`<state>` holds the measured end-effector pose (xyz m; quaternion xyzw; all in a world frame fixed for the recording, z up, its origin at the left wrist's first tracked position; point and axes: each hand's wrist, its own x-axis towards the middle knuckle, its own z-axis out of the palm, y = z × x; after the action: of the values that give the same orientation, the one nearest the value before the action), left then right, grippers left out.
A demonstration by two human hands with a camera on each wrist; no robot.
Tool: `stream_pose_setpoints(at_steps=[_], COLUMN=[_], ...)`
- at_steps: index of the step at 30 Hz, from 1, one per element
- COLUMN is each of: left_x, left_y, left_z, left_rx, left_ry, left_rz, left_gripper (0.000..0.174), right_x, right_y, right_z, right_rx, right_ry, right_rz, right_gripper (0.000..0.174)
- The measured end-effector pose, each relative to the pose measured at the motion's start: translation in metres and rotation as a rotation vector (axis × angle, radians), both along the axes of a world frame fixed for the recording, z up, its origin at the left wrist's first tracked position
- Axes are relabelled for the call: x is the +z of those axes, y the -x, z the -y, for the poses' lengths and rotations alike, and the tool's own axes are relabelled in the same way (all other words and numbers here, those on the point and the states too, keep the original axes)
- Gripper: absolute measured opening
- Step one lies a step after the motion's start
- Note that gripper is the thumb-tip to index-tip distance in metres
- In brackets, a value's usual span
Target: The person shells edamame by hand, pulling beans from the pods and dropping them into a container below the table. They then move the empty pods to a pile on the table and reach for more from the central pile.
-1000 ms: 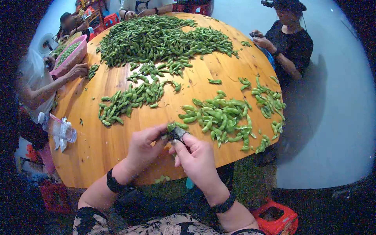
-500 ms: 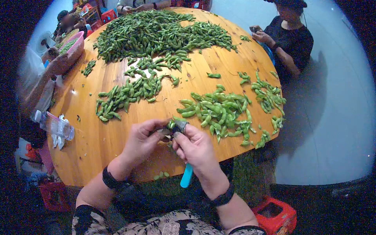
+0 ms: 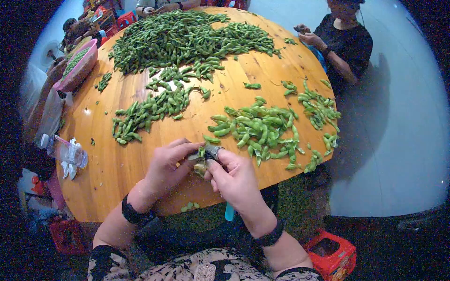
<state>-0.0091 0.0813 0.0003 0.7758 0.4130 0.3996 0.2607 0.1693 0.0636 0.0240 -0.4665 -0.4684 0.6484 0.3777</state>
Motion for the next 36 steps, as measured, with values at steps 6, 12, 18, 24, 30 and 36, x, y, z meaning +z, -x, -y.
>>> stream_pose_setpoints(at_steps=[6,12,18,24,30,36], left_x=[-0.003,-0.005,-0.009,-0.007,0.007,-0.01], left_y=[-0.002,-0.001,0.003,0.0,0.003,0.008], left_z=[0.002,0.001,-0.001,-0.001,0.001,-0.003], left_rx=[0.088,0.13,0.164,0.087,0.173,0.227], left_ry=[-0.089,0.615,0.615,0.539,0.541,0.029], left_rz=[-0.025,0.369,0.353,0.399,0.309,-0.096], left_gripper=[0.019,0.022,0.024,0.024,0.024,0.013], right_x=[-0.003,-0.011,-0.004,0.003,0.007,0.005], right_y=[0.009,0.014,0.018,0.016,0.017,0.0], right_z=[0.004,0.003,0.001,-0.001,0.0,-0.011], right_rx=[-0.015,-0.061,-0.032,-0.065,-0.034,-0.175], right_ry=[-0.03,-0.189,-0.556,-0.659,-0.619,-0.639], right_rz=[0.005,0.133,0.538,0.64,0.621,0.64], right_gripper=[0.015,0.009,0.006,0.007,0.009,0.006])
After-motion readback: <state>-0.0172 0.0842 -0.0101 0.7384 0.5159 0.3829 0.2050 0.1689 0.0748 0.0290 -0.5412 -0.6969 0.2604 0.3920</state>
